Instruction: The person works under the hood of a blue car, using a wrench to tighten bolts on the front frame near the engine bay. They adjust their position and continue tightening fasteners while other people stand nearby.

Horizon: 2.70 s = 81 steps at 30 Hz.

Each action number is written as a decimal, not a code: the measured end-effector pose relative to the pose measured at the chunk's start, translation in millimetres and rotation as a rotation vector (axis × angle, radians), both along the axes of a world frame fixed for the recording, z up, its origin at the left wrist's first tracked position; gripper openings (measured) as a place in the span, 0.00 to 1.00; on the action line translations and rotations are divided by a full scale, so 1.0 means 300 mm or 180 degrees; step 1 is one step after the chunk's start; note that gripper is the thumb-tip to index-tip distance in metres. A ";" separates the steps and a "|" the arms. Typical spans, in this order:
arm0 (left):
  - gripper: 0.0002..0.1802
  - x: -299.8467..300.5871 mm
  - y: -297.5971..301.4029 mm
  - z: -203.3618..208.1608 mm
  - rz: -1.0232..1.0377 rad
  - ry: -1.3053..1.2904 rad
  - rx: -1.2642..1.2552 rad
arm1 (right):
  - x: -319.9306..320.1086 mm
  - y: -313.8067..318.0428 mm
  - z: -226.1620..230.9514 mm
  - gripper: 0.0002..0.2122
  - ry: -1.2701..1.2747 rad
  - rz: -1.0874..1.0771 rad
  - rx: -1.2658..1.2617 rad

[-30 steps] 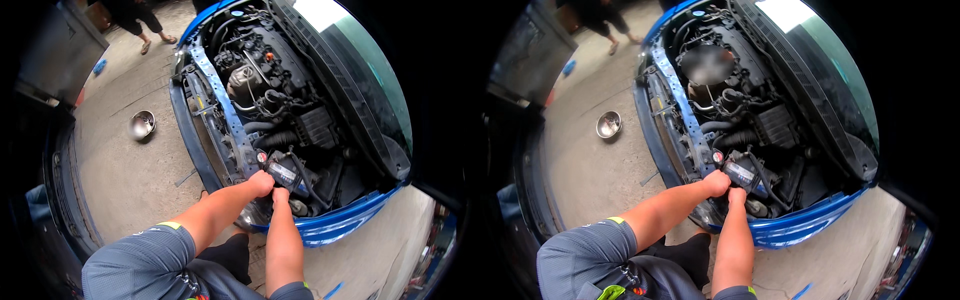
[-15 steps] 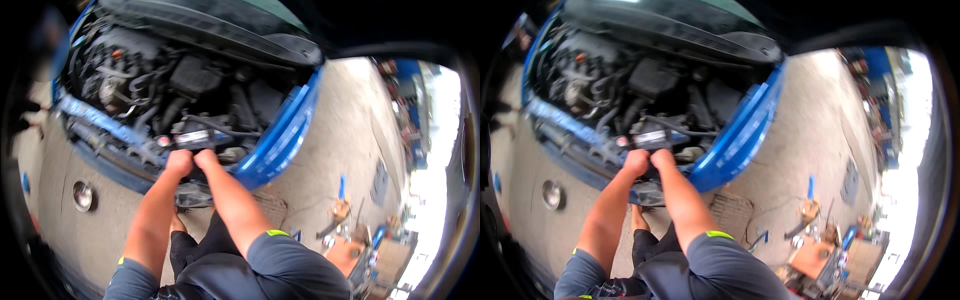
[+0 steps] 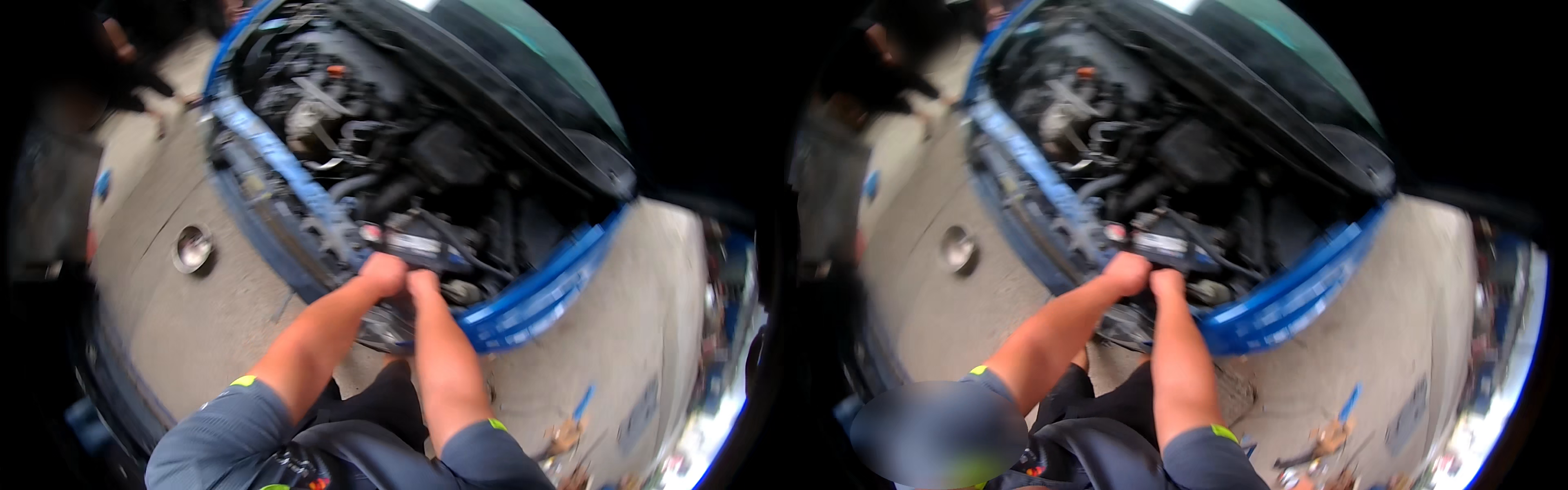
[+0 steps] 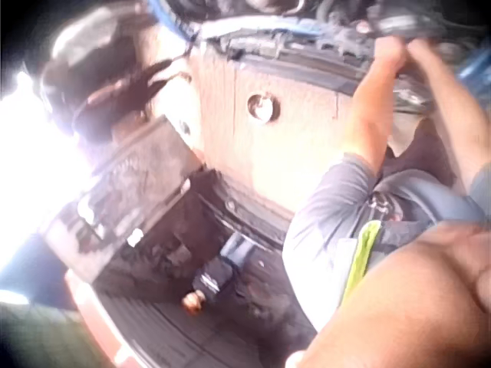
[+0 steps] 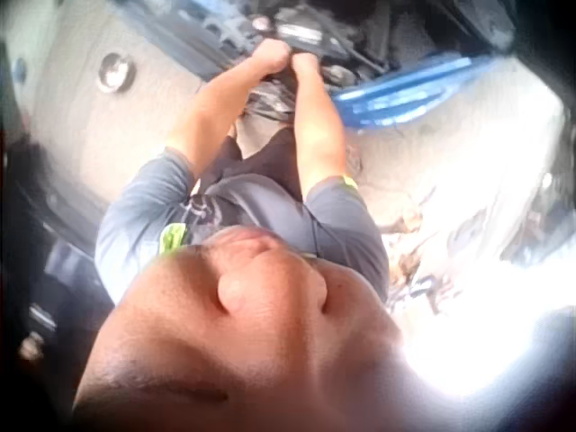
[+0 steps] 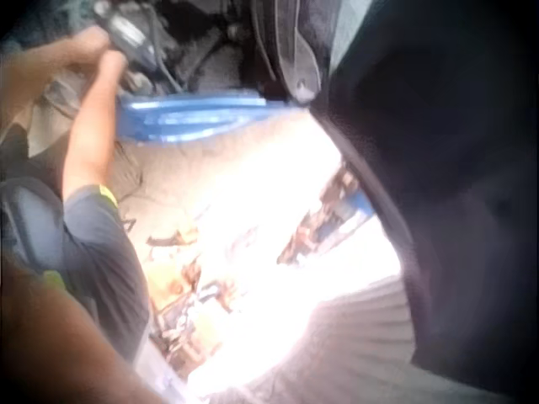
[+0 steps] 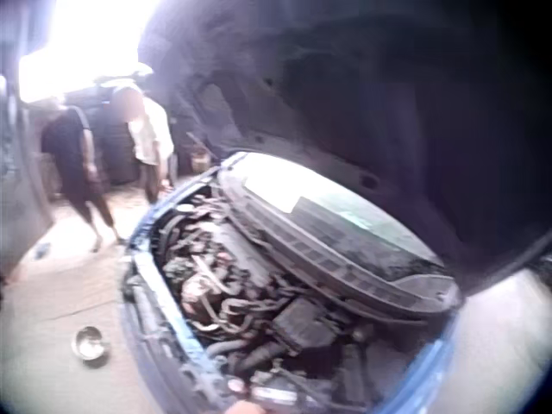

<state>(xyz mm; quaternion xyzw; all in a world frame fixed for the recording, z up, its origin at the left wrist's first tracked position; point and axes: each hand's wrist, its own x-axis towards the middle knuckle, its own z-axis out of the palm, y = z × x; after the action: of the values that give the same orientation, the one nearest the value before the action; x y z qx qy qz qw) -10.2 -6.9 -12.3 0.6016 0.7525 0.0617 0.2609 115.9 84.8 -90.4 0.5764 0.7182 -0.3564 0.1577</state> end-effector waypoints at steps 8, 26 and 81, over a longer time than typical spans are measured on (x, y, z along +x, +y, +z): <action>0.08 0.000 -0.090 -0.040 0.0271 -0.0203 0.0100 | -0.039 -0.066 0.049 0.21 0.0490 -0.1240 -0.0931; 0.08 0.006 -0.077 -0.035 0.0333 -0.0255 0.0174 | -0.033 -0.058 0.163 0.17 0.0448 -0.1004 -0.1207; 0.07 -0.015 -0.072 0.002 0.0239 -0.0297 -0.0063 | -0.018 -0.071 0.144 0.11 0.0857 -0.1247 -0.1367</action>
<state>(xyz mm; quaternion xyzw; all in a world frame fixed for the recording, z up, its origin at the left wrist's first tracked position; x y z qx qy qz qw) -14.7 -28.5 -11.7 0.5668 0.7621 0.0920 0.2990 110.6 63.5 -47.1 0.6050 0.5163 -0.5965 0.1077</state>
